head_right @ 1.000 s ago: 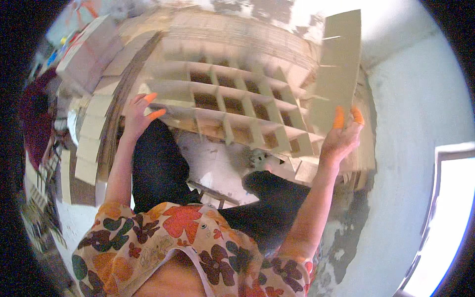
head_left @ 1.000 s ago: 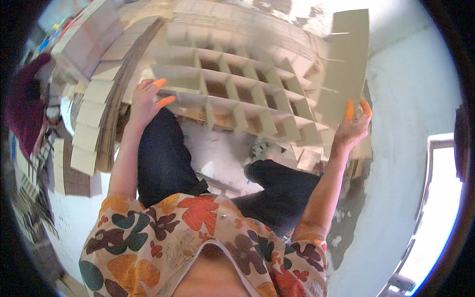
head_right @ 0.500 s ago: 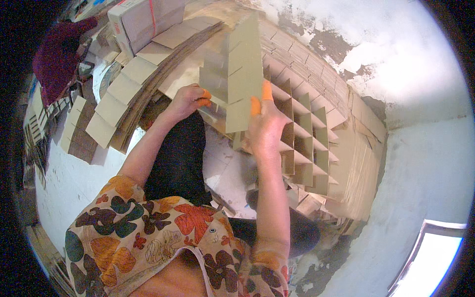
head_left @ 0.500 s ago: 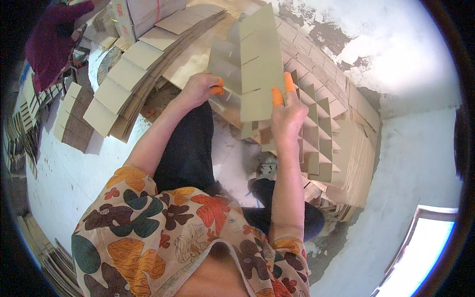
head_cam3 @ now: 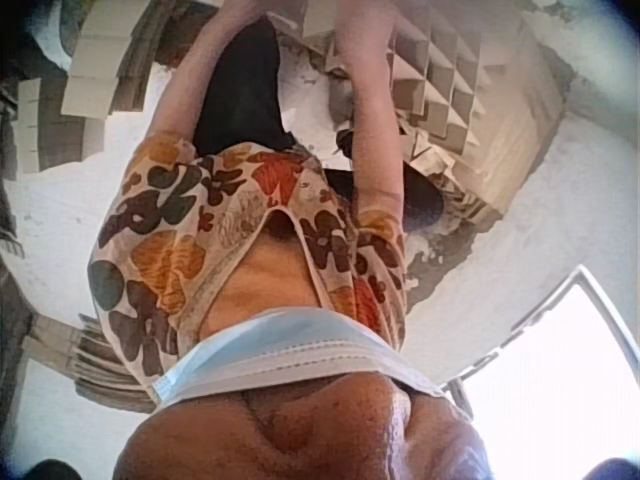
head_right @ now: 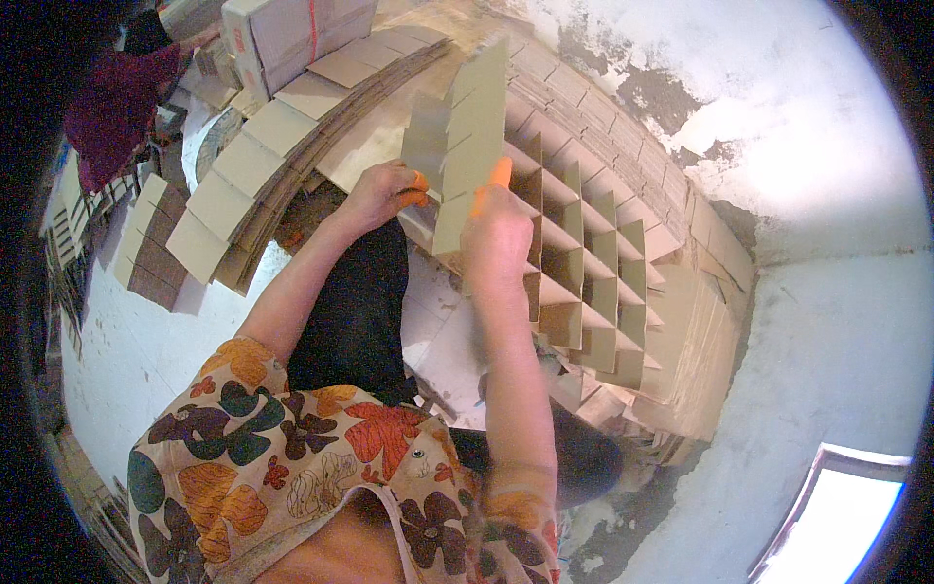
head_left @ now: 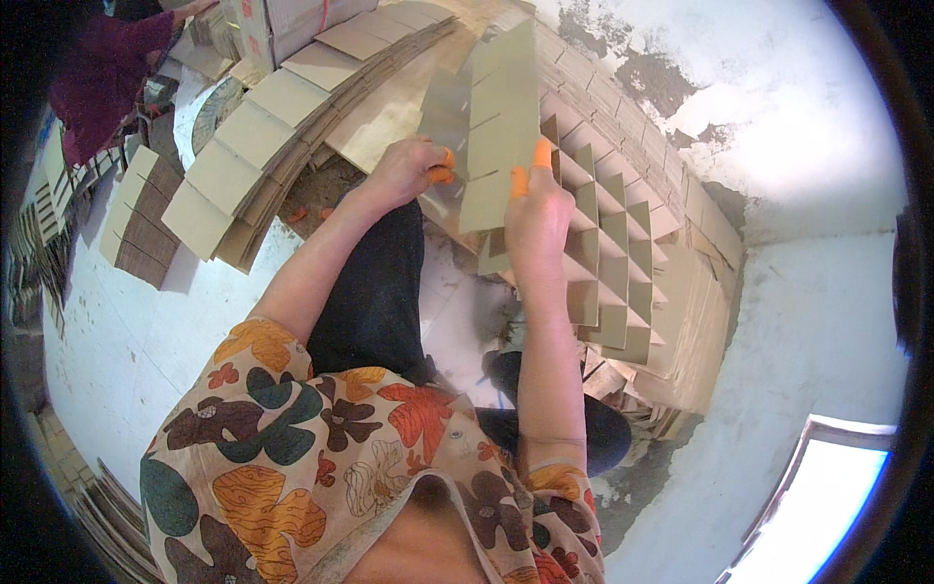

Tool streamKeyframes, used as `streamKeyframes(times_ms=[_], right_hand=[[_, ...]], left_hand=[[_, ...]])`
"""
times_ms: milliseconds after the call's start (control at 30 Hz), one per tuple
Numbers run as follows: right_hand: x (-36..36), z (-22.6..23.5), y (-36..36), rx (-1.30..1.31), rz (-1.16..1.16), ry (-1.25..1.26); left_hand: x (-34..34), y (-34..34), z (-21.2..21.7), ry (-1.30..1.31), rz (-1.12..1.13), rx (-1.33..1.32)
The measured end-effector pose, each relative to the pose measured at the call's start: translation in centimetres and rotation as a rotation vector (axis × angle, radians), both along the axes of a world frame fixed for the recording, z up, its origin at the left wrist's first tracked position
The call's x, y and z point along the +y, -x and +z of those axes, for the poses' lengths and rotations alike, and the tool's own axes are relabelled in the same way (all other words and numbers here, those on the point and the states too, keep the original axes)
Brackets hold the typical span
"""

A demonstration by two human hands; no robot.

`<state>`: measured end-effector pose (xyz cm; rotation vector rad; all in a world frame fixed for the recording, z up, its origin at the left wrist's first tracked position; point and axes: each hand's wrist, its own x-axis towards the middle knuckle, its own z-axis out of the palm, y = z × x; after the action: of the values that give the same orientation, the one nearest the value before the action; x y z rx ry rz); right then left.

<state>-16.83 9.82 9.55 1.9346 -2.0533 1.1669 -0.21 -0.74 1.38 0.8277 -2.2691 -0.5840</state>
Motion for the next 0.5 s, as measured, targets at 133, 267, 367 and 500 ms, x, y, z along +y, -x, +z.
streamKeyframes(times_ms=[133,267,367,500], right_hand=[[0.3,2.0,-1.7,-0.018,-0.010,-0.081],[0.0,1.0,-2.3,-0.077,0.005,-0.082],[-0.3,-0.1,-2.1,-0.024,0.034,-0.158],[-1.0,-1.9,-1.8,-0.010,0.058,-0.237]], left_hand=[[-0.1,0.1,0.2,-0.025,-0.005,0.033],[0.1,0.1,0.5,-0.058,-0.013,0.033],[0.0,0.1,0.4,-0.050,-0.017,0.071],[-0.2,0.2,0.0,-0.034,-0.012,0.046]])
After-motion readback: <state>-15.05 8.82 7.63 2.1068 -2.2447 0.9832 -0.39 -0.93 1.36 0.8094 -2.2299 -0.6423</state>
